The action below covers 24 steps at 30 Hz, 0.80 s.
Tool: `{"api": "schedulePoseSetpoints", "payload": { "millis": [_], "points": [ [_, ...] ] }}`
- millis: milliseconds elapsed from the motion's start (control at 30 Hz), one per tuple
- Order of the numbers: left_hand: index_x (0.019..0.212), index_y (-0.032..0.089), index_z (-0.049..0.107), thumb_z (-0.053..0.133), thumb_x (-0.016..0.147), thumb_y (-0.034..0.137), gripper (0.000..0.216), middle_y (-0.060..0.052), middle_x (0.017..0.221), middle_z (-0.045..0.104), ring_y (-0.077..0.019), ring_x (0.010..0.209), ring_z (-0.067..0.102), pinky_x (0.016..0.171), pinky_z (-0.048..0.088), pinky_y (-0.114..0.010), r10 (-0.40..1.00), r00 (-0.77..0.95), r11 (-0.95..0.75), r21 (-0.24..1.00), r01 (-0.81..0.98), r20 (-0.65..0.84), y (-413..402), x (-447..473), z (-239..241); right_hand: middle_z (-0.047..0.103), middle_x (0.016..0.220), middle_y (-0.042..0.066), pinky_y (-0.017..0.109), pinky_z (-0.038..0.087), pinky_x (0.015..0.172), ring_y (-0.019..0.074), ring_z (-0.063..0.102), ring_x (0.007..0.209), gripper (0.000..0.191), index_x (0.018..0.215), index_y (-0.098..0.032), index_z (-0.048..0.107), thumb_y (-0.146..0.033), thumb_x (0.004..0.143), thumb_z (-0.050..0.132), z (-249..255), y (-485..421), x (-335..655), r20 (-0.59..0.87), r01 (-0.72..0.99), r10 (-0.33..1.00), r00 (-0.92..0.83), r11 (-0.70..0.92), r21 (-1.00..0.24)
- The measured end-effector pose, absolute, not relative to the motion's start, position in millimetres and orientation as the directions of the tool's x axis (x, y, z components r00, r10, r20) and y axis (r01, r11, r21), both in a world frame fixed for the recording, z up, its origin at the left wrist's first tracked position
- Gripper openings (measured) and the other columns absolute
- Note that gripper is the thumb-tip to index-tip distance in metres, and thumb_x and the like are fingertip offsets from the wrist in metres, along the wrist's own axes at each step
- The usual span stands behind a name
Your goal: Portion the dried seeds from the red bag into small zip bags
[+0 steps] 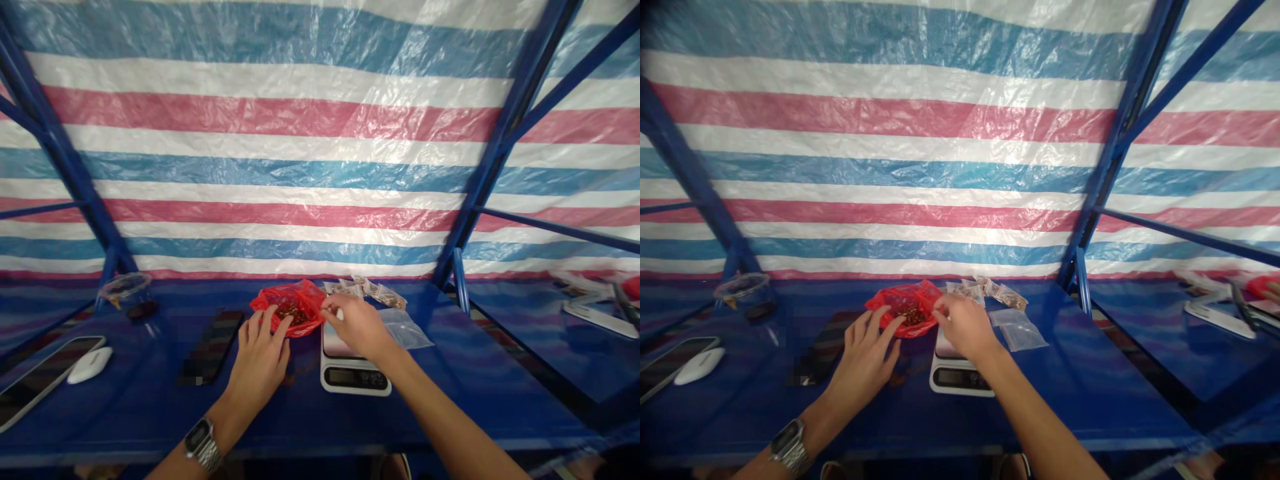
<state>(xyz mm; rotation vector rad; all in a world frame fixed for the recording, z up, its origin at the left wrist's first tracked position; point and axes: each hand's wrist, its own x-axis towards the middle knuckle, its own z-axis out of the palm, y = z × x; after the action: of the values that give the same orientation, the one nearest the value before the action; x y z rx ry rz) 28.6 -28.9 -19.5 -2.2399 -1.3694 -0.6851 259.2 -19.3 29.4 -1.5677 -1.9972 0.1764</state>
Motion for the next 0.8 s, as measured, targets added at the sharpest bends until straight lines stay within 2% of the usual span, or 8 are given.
{"api": "schedulePoseSetpoints", "payload": {
  "millis": [100, 167, 267, 333, 367, 500, 667, 800],
  "points": [
    [0.135, 0.02, 0.066, 0.053, 0.091, 0.012, 0.047, -0.016, 0.144, 0.059, -0.0384, 0.13, 0.05, 0.105, 0.043, -0.055, 0.697, 0.397, -0.412, -0.119, 0.903, 0.598, -22, 29, -15, 0.074, 0.112, 0.006, 0.032, 0.048, 0.088, 0.023, 0.069, 0.098, 0.022, 0.11, -0.025, 0.074, -0.023, 0.097, 0.056, 28, 2, 215, 0.405, 0.869, 0.888, -0.216, 0.365, -0.336],
    [0.137, 0.02, 0.064, 0.052, 0.089, 0.011, 0.05, -0.016, 0.145, 0.058, -0.0374, 0.13, 0.049, 0.105, 0.043, -0.054, 0.712, 0.325, -0.368, -0.064, 0.928, 0.623, -16, 23, -6, 0.07, 0.123, 0.01, 0.035, 0.046, 0.096, 0.026, 0.065, 0.111, 0.032, 0.122, -0.023, 0.071, -0.018, 0.095, 0.054, 23, 14, 202, 0.442, 0.895, 0.871, -0.212, 0.355, -0.269],
    [0.139, 0.018, 0.06, 0.05, 0.09, 0.017, 0.05, -0.018, 0.138, 0.06, -0.0367, 0.124, 0.05, 0.097, 0.046, -0.054, 0.743, 0.037, -0.18, 0.146, 0.973, 0.669, -3, 5, 8, 0.066, 0.129, 0.016, 0.042, 0.045, 0.1, 0.0315, 0.059, 0.118, 0.043, 0.138, -0.022, 0.061, -0.025, 0.095, 0.058, 14, 28, 200, 0.445, 0.95, 0.892, -0.08, 0.203, -0.236],
    [0.137, 0.016, 0.059, 0.051, 0.089, 0.023, 0.05, -0.019, 0.129, 0.064, -0.0375, 0.119, 0.051, 0.095, 0.045, -0.055, 0.783, -0.113, -0.076, 0.275, 0.959, 0.612, 8, -8, 11, 0.068, 0.125, 0.018, 0.044, 0.045, 0.099, 0.0329, 0.061, 0.115, 0.049, 0.141, -0.02, 0.058, -0.029, 0.093, 0.063, 9, 34, 202, 0.393, 0.964, 0.919, -0.012, 0.115, -0.241],
    [0.136, 0.017, 0.06, 0.052, 0.088, 0.024, 0.049, -0.017, 0.13, 0.064, -0.0373, 0.119, 0.051, 0.095, 0.045, -0.055, 0.823, -0.114, -0.082, 0.315, 0.946, 0.556, 13, -13, 9, 0.069, 0.122, 0.018, 0.044, 0.045, 0.099, 0.0326, 0.062, 0.113, 0.048, 0.14, -0.019, 0.059, -0.028, 0.093, 0.063, 8, 36, 203, 0.369, 0.963, 0.929, 0.002, 0.098, -0.251],
    [0.139, 0.021, 0.056, 0.058, 0.084, 0.03, 0.057, -0.013, 0.127, 0.069, -0.0359, 0.123, 0.05, 0.099, 0.043, -0.051, 0.935, 0.014, -0.156, 0.378, 0.913, 0.353, 21, -19, -6, 0.075, 0.112, 0.014, 0.038, 0.046, 0.096, 0.0281, 0.068, 0.105, 0.037, 0.129, -0.02, 0.066, -0.015, 0.095, 0.051, 4, 36, 204, 0.385, 0.912, 0.922, 0.046, 0.119, -0.392],
    [0.157, 0.018, 0.033, 0.055, 0.084, 0.033, 0.078, -0.012, 0.108, 0.075, -0.0377, 0.112, 0.061, 0.096, 0.043, -0.05, 0.968, 0.143, -0.209, 0.345, 0.915, 0.207, 20, -17, -10, 0.076, 0.115, 0.007, 0.033, 0.05, 0.093, 0.0229, 0.071, 0.103, 0.03, 0.119, -0.024, 0.068, -0.016, 0.096, 0.05, 0, 31, 205, 0.407, 0.742, 0.899, 0.159, 0.163, -0.65],
    [0.163, 0.018, 0.018, 0.05, 0.086, 0.029, 0.084, -0.011, 0.105, 0.077, -0.0368, 0.11, 0.067, 0.096, 0.043, -0.05, 0.975, 0.146, -0.193, 0.308, 0.931, 0.168, 20, -22, -4, 0.076, 0.114, 0.006, 0.033, 0.051, 0.099, 0.0204, 0.071, 0.105, 0.029, 0.114, -0.022, 0.069, -0.013, 0.094, 0.05, -5, 27, 210, 0.451, 0.646, 0.883, 0.133, 0.268, -0.715]
  ]
}}
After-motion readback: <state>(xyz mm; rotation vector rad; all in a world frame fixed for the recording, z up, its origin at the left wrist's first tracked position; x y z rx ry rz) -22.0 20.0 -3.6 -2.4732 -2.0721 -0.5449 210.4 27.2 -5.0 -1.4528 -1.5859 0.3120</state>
